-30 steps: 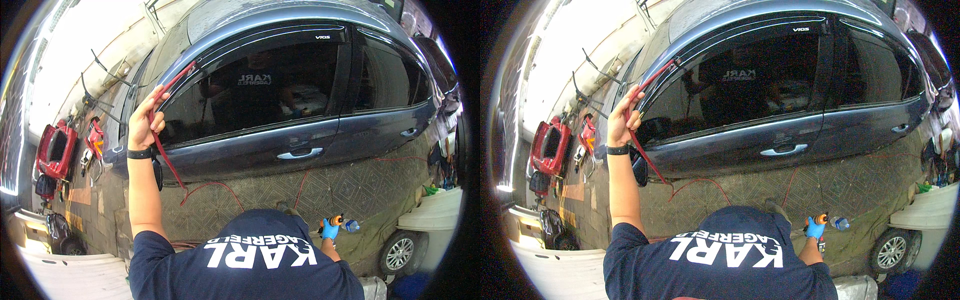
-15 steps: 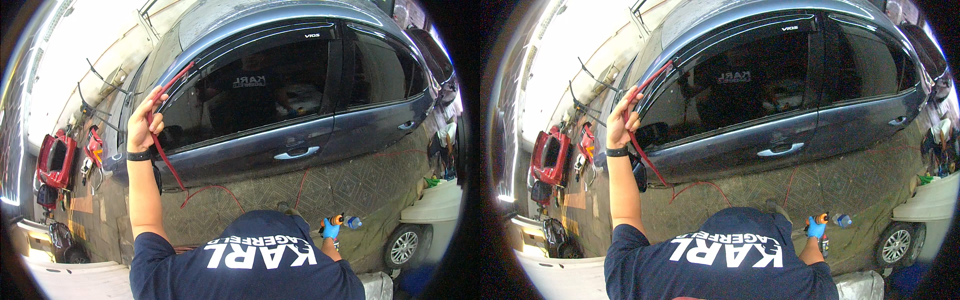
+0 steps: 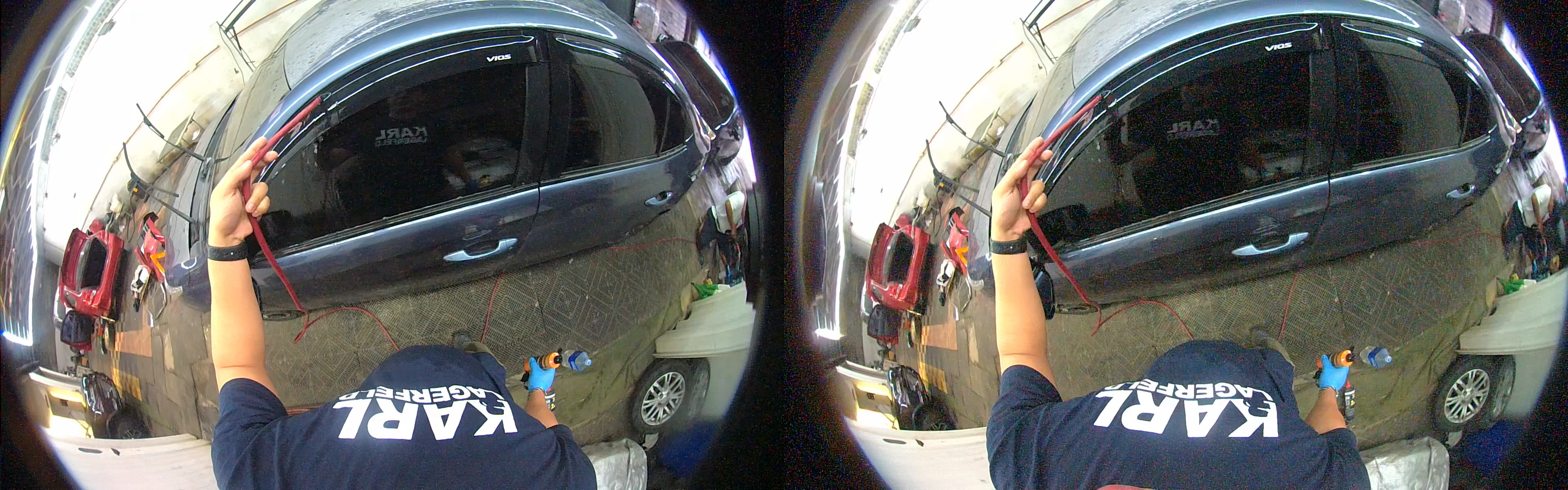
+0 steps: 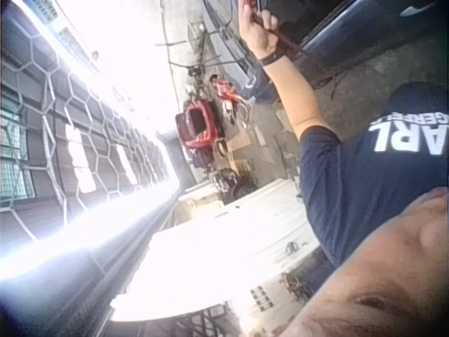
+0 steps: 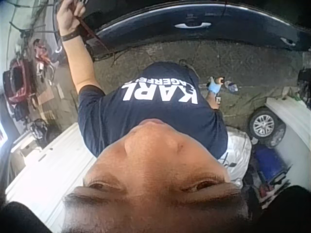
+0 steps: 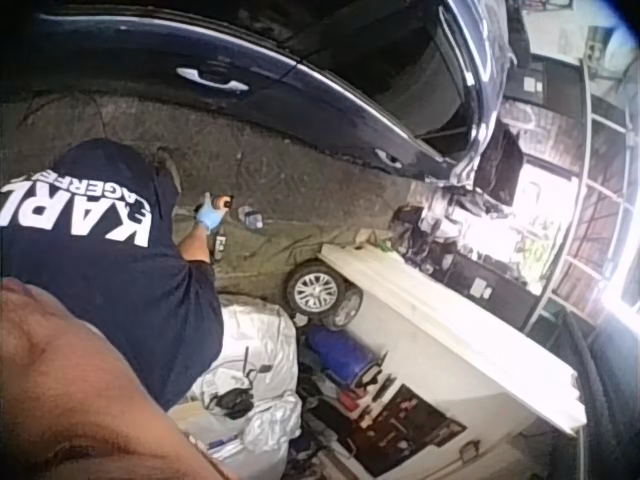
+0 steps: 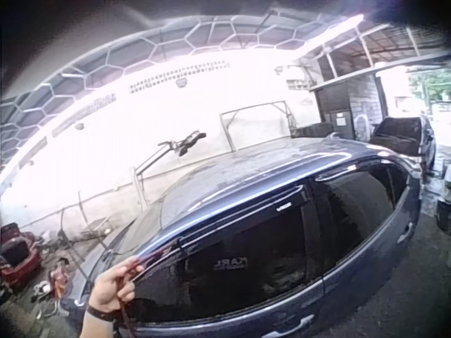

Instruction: The person wipes the side windows of a dark sedan with a cloth while holding a spray bottle. They then use a red air hose to blow air along the window edges and door seals.

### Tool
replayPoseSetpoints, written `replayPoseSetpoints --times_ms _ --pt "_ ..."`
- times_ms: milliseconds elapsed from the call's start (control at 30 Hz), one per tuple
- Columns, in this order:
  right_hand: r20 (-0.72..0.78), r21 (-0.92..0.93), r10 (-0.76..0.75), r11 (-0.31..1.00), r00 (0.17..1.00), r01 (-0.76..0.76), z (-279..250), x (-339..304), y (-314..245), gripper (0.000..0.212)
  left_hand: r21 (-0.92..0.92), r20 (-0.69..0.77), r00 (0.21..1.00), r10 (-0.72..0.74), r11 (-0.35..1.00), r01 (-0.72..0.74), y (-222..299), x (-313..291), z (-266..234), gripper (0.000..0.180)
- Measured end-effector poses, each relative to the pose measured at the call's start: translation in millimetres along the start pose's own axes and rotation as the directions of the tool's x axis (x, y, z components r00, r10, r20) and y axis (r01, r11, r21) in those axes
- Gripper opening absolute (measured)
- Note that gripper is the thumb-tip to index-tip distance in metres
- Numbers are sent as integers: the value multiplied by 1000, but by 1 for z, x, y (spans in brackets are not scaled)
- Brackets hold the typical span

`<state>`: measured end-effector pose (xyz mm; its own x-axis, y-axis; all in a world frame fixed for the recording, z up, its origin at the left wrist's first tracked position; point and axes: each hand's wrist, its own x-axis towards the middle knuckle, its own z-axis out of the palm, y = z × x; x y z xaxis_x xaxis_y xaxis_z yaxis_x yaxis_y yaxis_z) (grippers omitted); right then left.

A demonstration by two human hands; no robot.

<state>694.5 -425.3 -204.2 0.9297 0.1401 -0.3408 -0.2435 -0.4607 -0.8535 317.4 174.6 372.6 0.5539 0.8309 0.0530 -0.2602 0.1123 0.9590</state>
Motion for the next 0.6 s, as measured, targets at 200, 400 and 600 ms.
replayPoseSetpoints --times_ms 200,400,600 --pt "-27 8 3 1000 1000 -3 -2 -6 0 58 7 14 1000 -1 1000 1 -2 6 5 52" --pt "-21 13 21 1000 1000 -20 -6 -2 8 58 31 34 999 8 999 -9 -2 13 10 52" --pt "-63 -49 7 999 998 -10 -9 -3 12 60 26 50 999 4 1000 -5 -2 20 21 51"
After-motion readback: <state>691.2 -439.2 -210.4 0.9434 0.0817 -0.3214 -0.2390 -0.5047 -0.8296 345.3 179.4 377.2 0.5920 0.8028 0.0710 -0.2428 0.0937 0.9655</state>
